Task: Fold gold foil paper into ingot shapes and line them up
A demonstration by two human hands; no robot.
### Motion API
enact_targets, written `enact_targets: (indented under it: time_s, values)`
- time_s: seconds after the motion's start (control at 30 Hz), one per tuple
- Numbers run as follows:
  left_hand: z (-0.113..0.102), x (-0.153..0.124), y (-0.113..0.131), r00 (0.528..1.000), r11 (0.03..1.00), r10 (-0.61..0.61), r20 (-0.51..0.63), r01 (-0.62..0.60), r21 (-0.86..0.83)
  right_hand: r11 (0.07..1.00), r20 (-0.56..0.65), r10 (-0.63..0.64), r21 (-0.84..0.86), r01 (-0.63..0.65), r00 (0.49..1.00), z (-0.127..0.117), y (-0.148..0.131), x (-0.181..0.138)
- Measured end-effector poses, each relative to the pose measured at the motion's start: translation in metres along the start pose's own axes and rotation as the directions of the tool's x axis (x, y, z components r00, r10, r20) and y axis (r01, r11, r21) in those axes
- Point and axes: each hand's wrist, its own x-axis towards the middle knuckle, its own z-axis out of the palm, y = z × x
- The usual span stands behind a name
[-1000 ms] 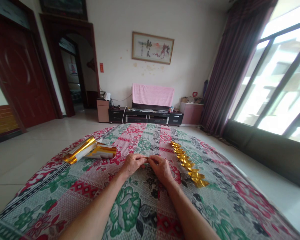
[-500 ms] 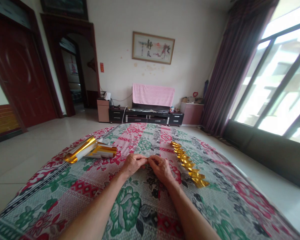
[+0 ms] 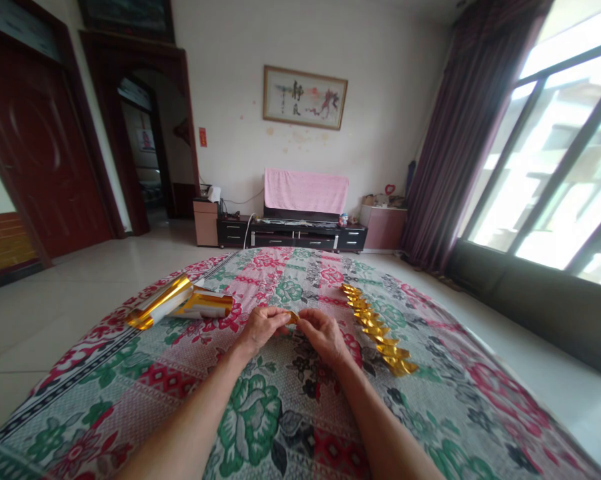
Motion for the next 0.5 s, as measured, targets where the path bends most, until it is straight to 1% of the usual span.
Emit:
enact_targets:
  time_s: [0.2,0.37,0.5]
  values:
    - [-0.0012,-0.0007,0.0016,0.999,1.0,0.025,0.028,-0.025,-0.004,0.998,0.066,-0.044,-0.046,0.047,0.997,-0.0011,0.0,-0.0001]
    - [-0.0017,-0.0014,0.0024,0.999,1.0,0.021,0.039,-0.021,-0.008,0.999,0.075,-0.028,-0.038,0.031,0.997,-0.0016,-0.0035,-0.001]
    - [-0.0025,-0.0015,0.0014,0.998,0.999,0.029,0.06,-0.028,-0.017,0.998,0.059,-0.051,-0.042,0.053,0.997,-0.002,-0.0062,-0.0016]
